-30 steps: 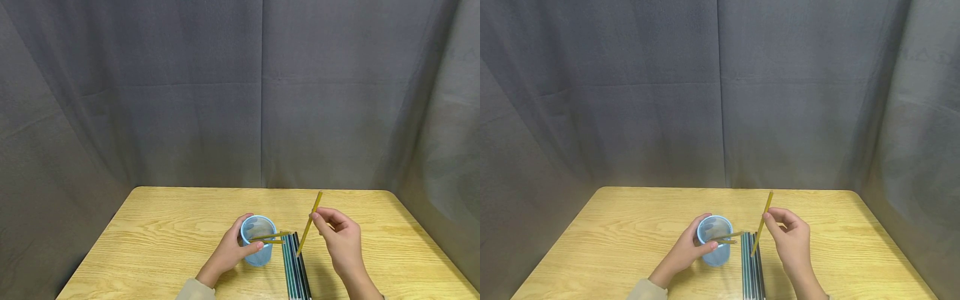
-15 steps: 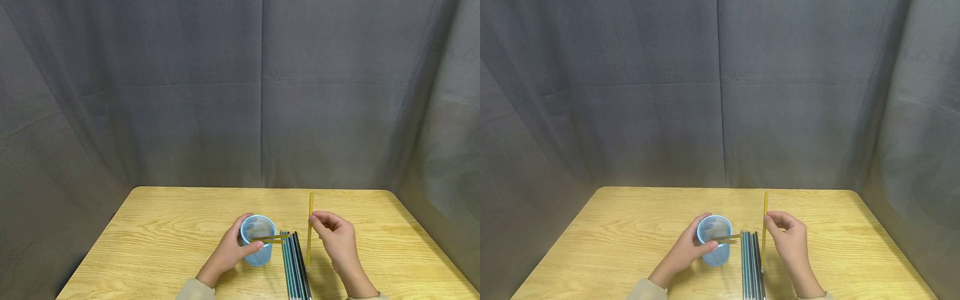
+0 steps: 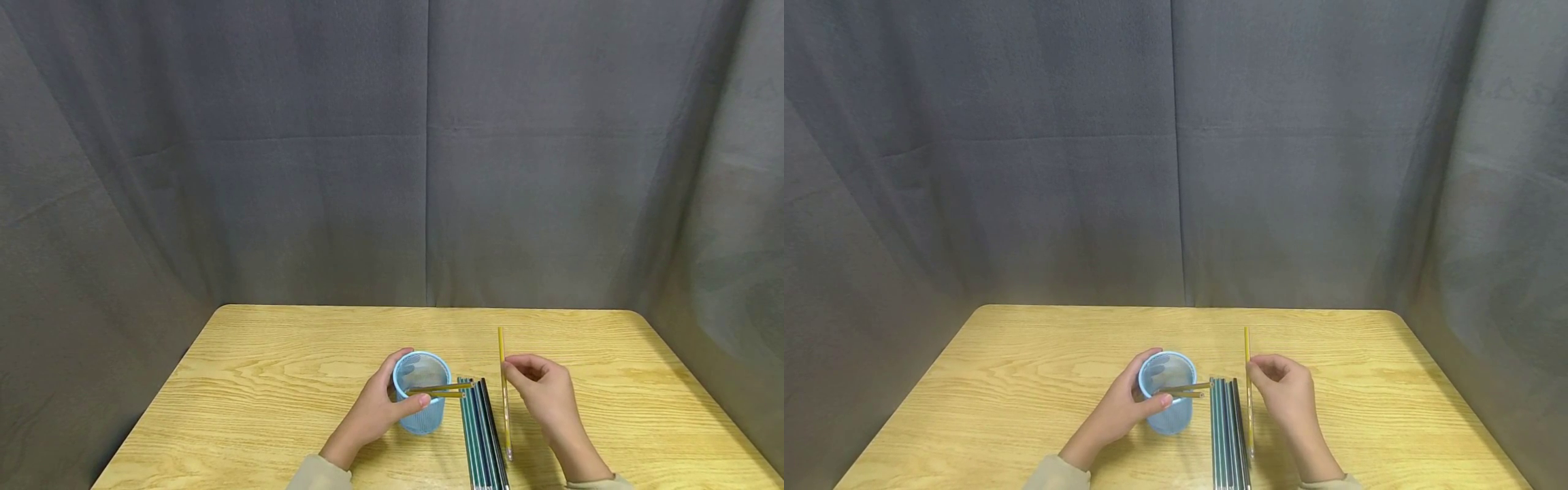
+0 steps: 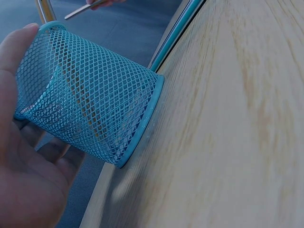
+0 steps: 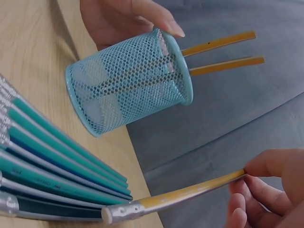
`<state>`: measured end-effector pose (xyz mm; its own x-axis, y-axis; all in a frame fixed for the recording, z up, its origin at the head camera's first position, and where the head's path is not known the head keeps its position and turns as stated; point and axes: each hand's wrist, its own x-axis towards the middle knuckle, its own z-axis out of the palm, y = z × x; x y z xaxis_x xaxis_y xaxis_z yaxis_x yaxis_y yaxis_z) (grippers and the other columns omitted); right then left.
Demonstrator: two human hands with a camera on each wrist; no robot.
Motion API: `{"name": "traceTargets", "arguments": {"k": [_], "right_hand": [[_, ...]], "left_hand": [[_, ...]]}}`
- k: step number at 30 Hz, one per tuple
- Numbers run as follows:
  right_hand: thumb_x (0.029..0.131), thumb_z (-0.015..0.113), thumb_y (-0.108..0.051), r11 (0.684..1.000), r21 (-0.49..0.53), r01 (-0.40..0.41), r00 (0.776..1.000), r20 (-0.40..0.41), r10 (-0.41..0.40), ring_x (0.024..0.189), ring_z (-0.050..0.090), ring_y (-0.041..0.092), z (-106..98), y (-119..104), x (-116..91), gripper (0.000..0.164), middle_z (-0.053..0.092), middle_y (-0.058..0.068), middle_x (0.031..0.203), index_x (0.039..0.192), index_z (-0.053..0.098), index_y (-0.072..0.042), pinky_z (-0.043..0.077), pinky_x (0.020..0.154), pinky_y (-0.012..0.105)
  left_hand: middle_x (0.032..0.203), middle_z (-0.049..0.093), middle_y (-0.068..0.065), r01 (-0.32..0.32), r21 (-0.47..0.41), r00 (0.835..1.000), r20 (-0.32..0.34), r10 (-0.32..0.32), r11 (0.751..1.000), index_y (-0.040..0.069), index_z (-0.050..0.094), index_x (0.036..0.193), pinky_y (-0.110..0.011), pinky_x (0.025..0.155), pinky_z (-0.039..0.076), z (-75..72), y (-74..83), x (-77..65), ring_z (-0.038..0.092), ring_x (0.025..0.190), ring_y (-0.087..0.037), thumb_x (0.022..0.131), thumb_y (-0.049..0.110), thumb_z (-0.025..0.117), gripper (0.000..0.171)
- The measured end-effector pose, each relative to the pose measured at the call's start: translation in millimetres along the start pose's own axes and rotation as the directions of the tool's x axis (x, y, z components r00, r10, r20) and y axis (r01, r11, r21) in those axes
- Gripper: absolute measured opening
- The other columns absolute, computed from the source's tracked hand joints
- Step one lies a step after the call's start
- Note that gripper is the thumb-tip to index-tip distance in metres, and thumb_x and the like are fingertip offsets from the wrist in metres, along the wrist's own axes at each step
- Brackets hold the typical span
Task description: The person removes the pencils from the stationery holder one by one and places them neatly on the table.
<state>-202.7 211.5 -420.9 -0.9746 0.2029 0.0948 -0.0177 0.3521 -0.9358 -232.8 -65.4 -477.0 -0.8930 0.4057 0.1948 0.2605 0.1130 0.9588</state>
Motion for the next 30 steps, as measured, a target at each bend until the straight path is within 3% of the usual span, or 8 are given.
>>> {"name": "traceTargets", "arguments": {"k": [19,30], "right_hand": [[0.093,0.068,-0.014,0.992,-0.107,-0.064,0.993,0.094,0.074,0.089,0.059,0.018,2.6,22.1,7.0,0.021,0.068,0.007,0.097,0.106,0.071,0.002,0.047,0.078,0.033],[0.09,0.069,-0.014,0.987,-0.137,-0.084,0.988,0.12,0.1,0.086,0.061,0.02,3.8,30.3,8.7,0.02,0.069,0.006,0.096,0.101,0.072,0.003,0.05,0.072,0.033]], "left_hand": [[0.134,0.054,-0.008,-0.025,0.007,1.0,0.0,0.025,1.0,0.026,0.031,0.153,-0.052,0.099,0.042,0.6,-2.6,0.3,0.053,0.122,-0.029,0.089,0.027,0.076,0.078],[0.134,0.054,-0.007,-0.015,0.002,1.0,-0.005,0.015,1.0,0.027,0.033,0.151,-0.052,0.102,0.039,0.7,-1.1,0.0,0.052,0.124,-0.028,0.089,0.027,0.076,0.076]]}}
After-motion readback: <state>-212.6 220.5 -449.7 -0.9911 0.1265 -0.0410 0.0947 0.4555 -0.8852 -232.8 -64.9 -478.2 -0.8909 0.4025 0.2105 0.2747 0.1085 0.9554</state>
